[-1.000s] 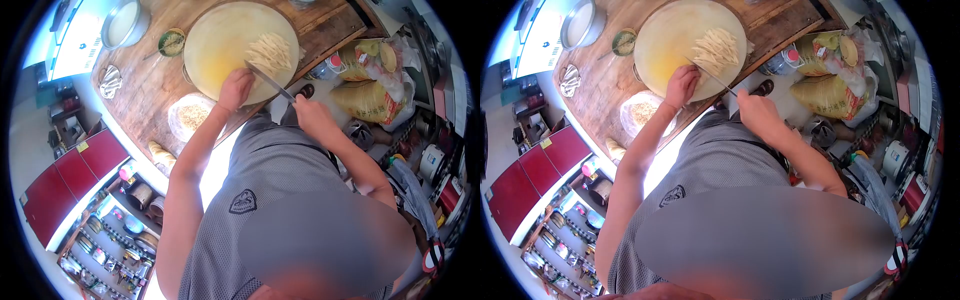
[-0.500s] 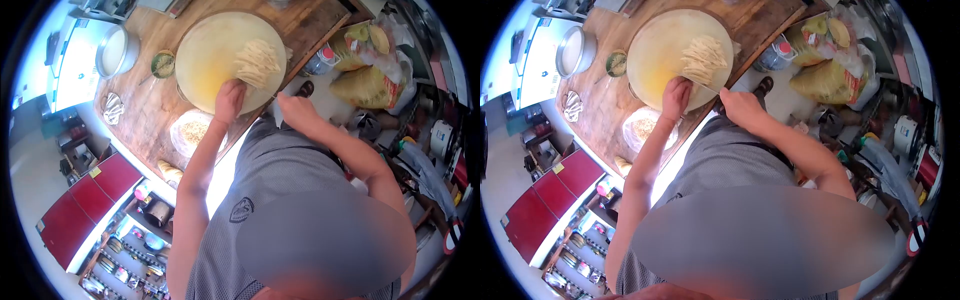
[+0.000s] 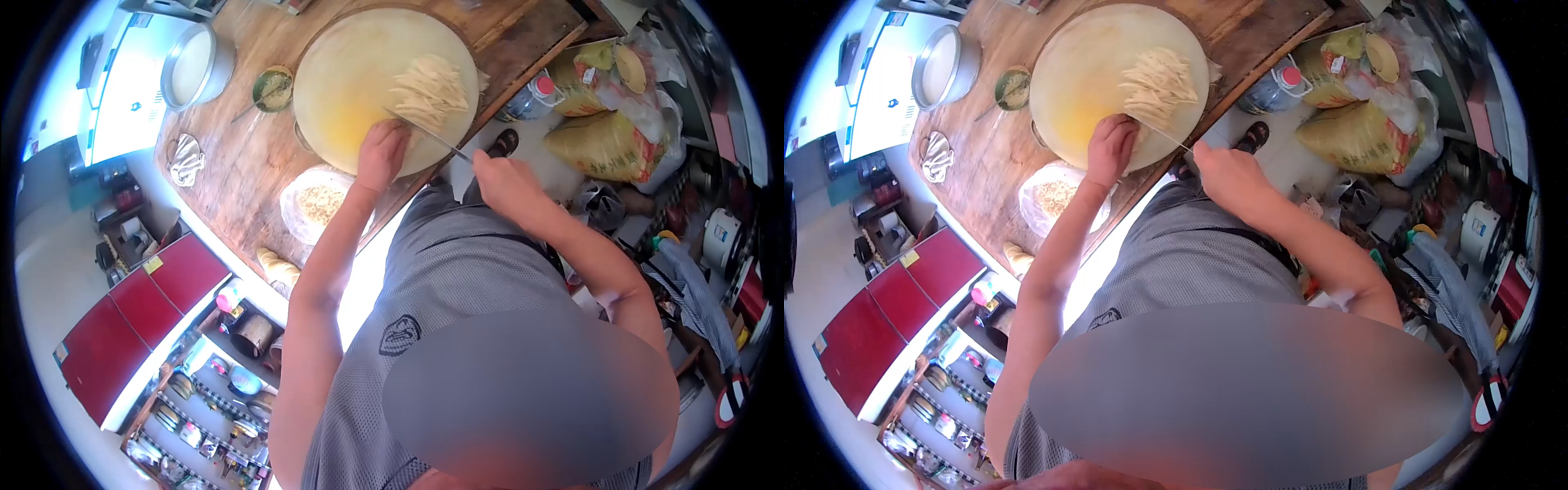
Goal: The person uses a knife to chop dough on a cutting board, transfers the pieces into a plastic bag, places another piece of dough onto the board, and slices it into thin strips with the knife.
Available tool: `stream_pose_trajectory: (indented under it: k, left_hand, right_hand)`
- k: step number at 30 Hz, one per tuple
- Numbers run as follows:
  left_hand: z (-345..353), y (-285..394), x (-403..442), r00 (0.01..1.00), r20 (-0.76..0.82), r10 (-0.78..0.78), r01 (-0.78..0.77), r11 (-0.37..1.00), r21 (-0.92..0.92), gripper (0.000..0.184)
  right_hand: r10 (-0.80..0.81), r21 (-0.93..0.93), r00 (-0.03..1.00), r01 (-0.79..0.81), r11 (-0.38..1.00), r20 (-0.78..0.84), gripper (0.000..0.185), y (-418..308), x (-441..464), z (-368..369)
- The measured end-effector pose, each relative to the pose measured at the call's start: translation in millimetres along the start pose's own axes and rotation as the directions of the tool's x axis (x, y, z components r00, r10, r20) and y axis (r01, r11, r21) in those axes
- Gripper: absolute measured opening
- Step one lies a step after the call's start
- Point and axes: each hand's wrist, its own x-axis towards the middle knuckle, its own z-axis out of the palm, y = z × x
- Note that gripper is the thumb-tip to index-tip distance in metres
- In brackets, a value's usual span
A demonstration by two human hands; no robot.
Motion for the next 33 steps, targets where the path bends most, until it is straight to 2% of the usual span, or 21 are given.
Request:
stream_pose_trajectory:
  k: [8,10,17,22,25,29,33]
  left_hand:
    - [-0.5,0.0,-2.7,1.000,0.002,-0.008,0.008,1.000,-0.007,0.016]
    - [-1.1,1.5,-3.9,1.000,-0.002,-0.011,0.011,1.000,-0.014,0.017]
    - [-1.9,1.5,-2.3,1.000,0.004,0.005,-0.005,1.000,-0.005,0.017]
    - [-0.3,2.3,-2.9,1.000,-0.021,0.000,0.000,1.000,0.006,0.018]
    - [-0.1,2.9,-4.6,1.000,-0.014,-0.001,0.001,1.000,0.000,0.017]
    - [-1.9,4.1,-1.3,1.000,-0.026,0.008,-0.008,1.000,0.008,0.016]
    - [-1.7,4.5,-3.2,1.000,-0.031,0.000,0.000,1.000,0.004,0.016]
  right_hand:
    - [-0.027,0.022,0.999,0.028,0.999,-0.047,0.015,1.6,9.0,3.4]
    - [-0.002,0.021,1.000,0.001,1.000,0.029,0.012,-3.3,-5.3,-9.5]
    - [0.016,0.085,1.000,-0.015,0.996,-0.017,0.011,-9.1,10.7,10.3]
    - [0.026,0.035,0.999,-0.027,0.999,0.048,0.012,-9.3,-12.1,-10.0]
    - [0.072,0.067,0.997,-0.074,0.995,0.030,0.012,-10.3,5.5,12.1]
    - [-0.010,0.079,0.999,0.013,0.997,-0.036,0.012,-5.9,8.5,9.0]
    - [0.027,0.059,0.999,-0.029,0.998,0.021,0.013,-10.6,-8.0,-5.1]
